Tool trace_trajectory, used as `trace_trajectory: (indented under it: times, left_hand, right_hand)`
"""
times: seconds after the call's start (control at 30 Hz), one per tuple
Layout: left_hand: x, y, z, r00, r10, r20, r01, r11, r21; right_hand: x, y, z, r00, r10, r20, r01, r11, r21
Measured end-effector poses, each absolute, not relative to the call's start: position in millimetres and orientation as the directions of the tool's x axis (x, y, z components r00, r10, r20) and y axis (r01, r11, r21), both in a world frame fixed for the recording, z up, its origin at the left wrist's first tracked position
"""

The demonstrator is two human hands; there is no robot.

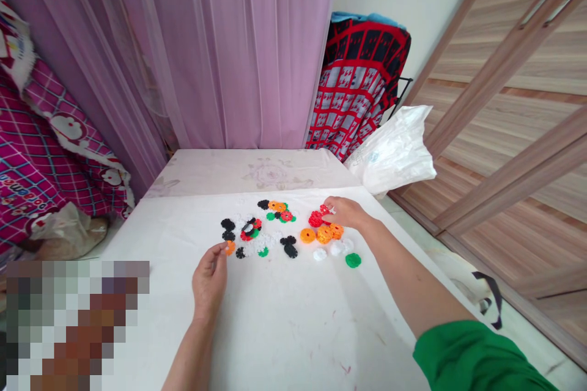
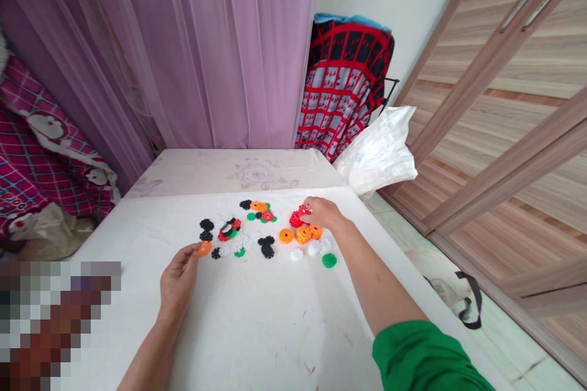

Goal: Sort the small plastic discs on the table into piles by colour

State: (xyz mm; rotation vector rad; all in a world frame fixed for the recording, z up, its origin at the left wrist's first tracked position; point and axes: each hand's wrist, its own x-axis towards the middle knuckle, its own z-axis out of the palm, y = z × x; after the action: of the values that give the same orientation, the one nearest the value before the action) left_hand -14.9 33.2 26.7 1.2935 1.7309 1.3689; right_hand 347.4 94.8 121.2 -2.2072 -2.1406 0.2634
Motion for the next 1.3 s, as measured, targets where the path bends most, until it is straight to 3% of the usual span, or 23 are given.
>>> trace_trajectory:
  times: [0.17, 0.7, 0.97, 1.17, 1.3]
  left_hand:
    - [-15, 33, 25, -0.372, 0.920, 0.126, 0.337, 0.008, 0.941]
    - [-16, 34, 22, -0.361, 0.923, 0.136, 0.351, -0.001, 0.936]
    - [-15, 34, 23, -0.367, 0.922, 0.124, 0.338, 0.008, 0.941]
    - [-16, 34, 23, -0.375, 0.916, 0.142, 0.327, -0.012, 0.945]
    - [-18, 35, 24, -0.394, 0.910, 0.132, 0.281, -0.018, 0.959]
  right_hand:
    - [335, 99, 111, -0.023, 0.995, -0.099, 1.000, 0.022, -0.012]
    - [326, 116, 106, -0.106, 0.962, -0.250, 0.980, 0.144, 0.136]
    - [319, 117, 112, -0.094, 0.958, -0.271, 0.982, 0.135, 0.136]
    - [285, 121, 117, -0.156, 0.969, -0.191, 0.984, 0.169, 0.053]
    - [253, 125, 107, -0.153, 0.971, -0.185, 0.984, 0.167, 0.065]
